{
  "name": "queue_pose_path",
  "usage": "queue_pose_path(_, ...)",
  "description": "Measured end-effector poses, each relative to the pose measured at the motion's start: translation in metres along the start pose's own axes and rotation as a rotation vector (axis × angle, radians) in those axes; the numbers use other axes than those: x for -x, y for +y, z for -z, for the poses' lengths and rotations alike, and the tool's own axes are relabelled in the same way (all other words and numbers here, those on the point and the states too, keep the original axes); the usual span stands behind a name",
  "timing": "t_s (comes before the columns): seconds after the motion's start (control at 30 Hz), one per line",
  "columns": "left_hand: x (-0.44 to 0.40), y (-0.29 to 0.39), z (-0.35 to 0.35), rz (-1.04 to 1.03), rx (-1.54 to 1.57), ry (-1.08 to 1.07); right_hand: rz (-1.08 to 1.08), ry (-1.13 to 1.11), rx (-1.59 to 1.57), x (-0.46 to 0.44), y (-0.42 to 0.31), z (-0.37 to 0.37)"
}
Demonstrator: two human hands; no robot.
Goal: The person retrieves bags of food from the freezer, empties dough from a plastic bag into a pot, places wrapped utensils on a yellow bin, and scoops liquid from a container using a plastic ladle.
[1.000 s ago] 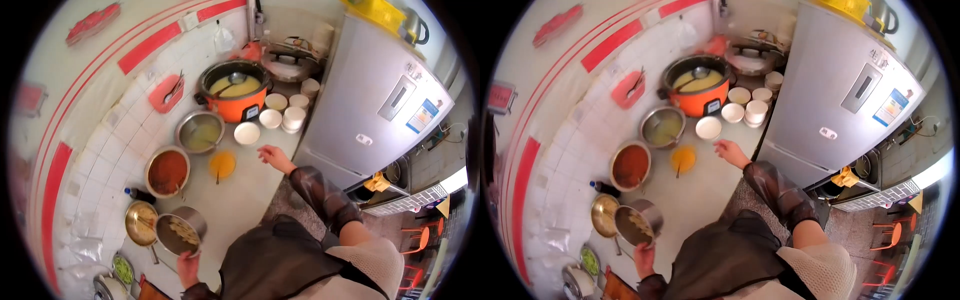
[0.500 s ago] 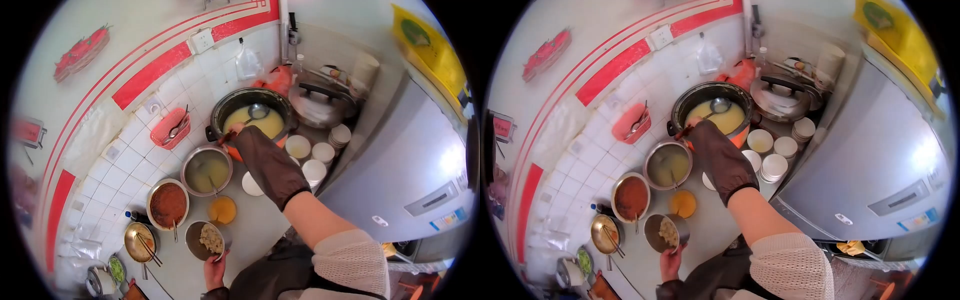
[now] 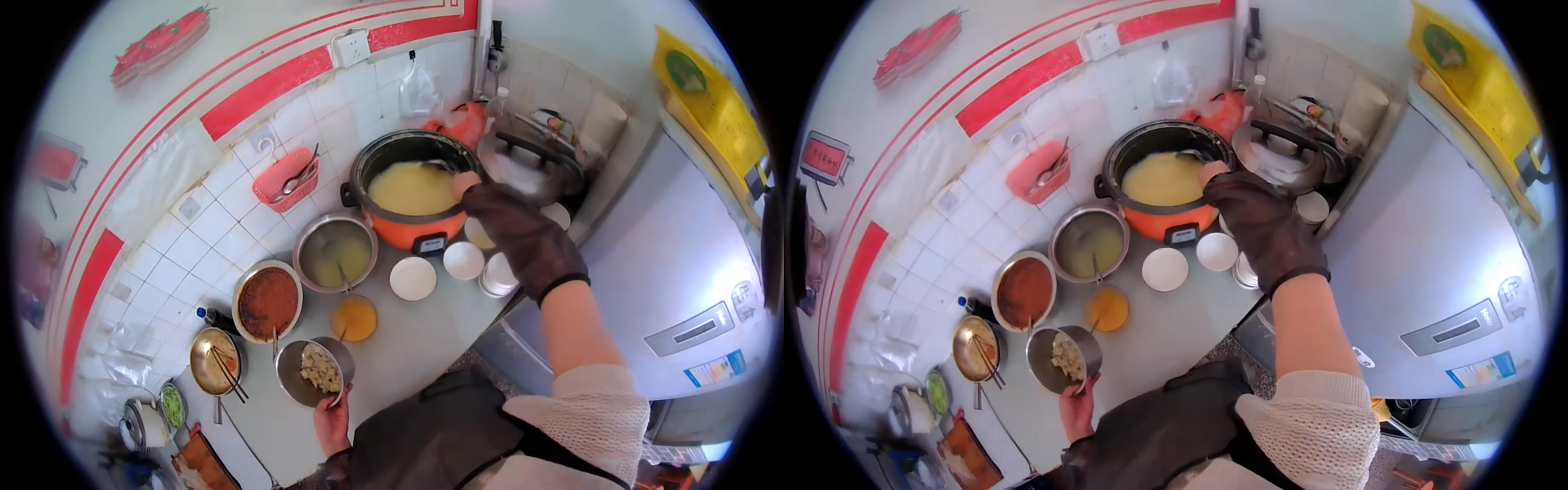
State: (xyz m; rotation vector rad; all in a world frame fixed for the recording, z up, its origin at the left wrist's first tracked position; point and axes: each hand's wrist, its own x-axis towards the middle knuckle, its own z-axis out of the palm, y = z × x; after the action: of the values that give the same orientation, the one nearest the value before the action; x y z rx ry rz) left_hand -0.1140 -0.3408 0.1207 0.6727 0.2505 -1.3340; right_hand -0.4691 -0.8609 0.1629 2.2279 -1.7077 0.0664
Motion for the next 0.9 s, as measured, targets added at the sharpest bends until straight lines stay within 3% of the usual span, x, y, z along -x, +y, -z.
queue_pose_path(0.07,-0.003,0.002,0.010,0.009,0.006,0.001,0.154,-0.307,-0.070,0.011,0.010,0.020)
queue_pose_path(0.2,-0.001,0.002,0.012,-0.024,-0.035,0.011,0.538,-0.501,-0.070,0.021,0.009,0.056)
queue_pose_path(0.3,-0.008,0.002,0.018,0.034,-0.001,-0.016,0.711,-0.442,-0.157,0.038,0.014,0.069)
queue_pose_path(0.4,-0.016,0.003,0.022,0.081,-0.008,-0.020,0.725,-0.189,-0.210,0.063,0.001,0.068)
queue_pose_path(0.47,-0.021,0.003,0.023,0.095,-0.034,-0.022,0.133,-0.014,-0.180,0.095,-0.029,0.091)
queue_pose_path(0.53,-0.020,0.007,0.028,0.105,-0.070,-0.021,0.090,-0.077,-0.124,0.116,-0.028,0.110)
queue_pose_path(0.6,-0.023,0.009,0.029,0.167,-0.045,-0.032,-0.152,-0.028,-0.398,0.147,-0.021,0.136)
queue_pose_path(0.7,-0.030,0.009,0.041,0.165,-0.042,-0.032,-0.258,0.357,-0.901,0.205,0.002,0.103)
queue_pose_path(0.77,-0.033,0.010,0.046,0.187,-0.031,-0.021,-0.475,0.247,-1.166,0.262,-0.008,0.140)
queue_pose_path(0.8,-0.034,0.012,0.048,0.197,-0.019,-0.010,-0.481,0.248,-1.165,0.281,-0.007,0.131)
queue_pose_path(0.87,-0.040,0.014,0.056,0.199,-0.030,-0.020,-0.761,-0.054,-1.671,0.302,0.003,0.105)
queue_pose_path(0.9,-0.040,0.013,0.059,0.198,-0.039,-0.026,-0.762,-0.055,-1.671,0.297,0.004,0.089)
